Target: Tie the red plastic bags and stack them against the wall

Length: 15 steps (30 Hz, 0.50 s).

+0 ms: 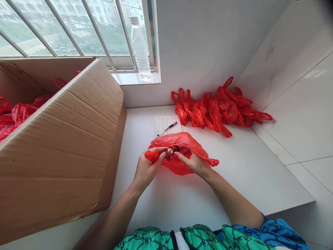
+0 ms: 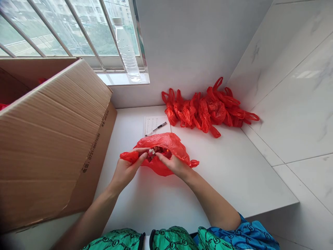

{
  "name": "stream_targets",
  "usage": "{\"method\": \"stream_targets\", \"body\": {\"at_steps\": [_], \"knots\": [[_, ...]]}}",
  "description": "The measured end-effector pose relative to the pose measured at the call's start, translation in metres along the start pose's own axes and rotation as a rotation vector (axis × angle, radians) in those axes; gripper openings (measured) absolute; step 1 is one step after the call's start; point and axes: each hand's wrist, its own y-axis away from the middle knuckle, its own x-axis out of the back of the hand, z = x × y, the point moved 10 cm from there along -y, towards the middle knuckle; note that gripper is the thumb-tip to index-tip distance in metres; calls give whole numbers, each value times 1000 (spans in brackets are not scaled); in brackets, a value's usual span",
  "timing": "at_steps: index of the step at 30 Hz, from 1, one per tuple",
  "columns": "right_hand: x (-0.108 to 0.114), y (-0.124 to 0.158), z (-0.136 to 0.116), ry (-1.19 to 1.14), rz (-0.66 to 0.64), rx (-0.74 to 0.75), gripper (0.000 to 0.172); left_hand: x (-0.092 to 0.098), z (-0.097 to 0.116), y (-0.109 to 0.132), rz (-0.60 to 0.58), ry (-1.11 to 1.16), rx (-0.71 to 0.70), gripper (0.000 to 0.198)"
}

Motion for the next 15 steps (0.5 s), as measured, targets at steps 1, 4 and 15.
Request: {"method": "stream_targets", "body": {"at_steps": [1, 4, 15], "knots": [[-7, 1, -2, -43, -46, 8, 28, 0, 2, 0, 15, -39, -20, 28], [-27, 4, 0, -211, -174, -25, 33, -5, 11, 1, 1, -186, -118, 23], [-31, 5, 44, -391, -216, -251, 39, -7, 18, 0, -43, -366, -191, 27]]}}
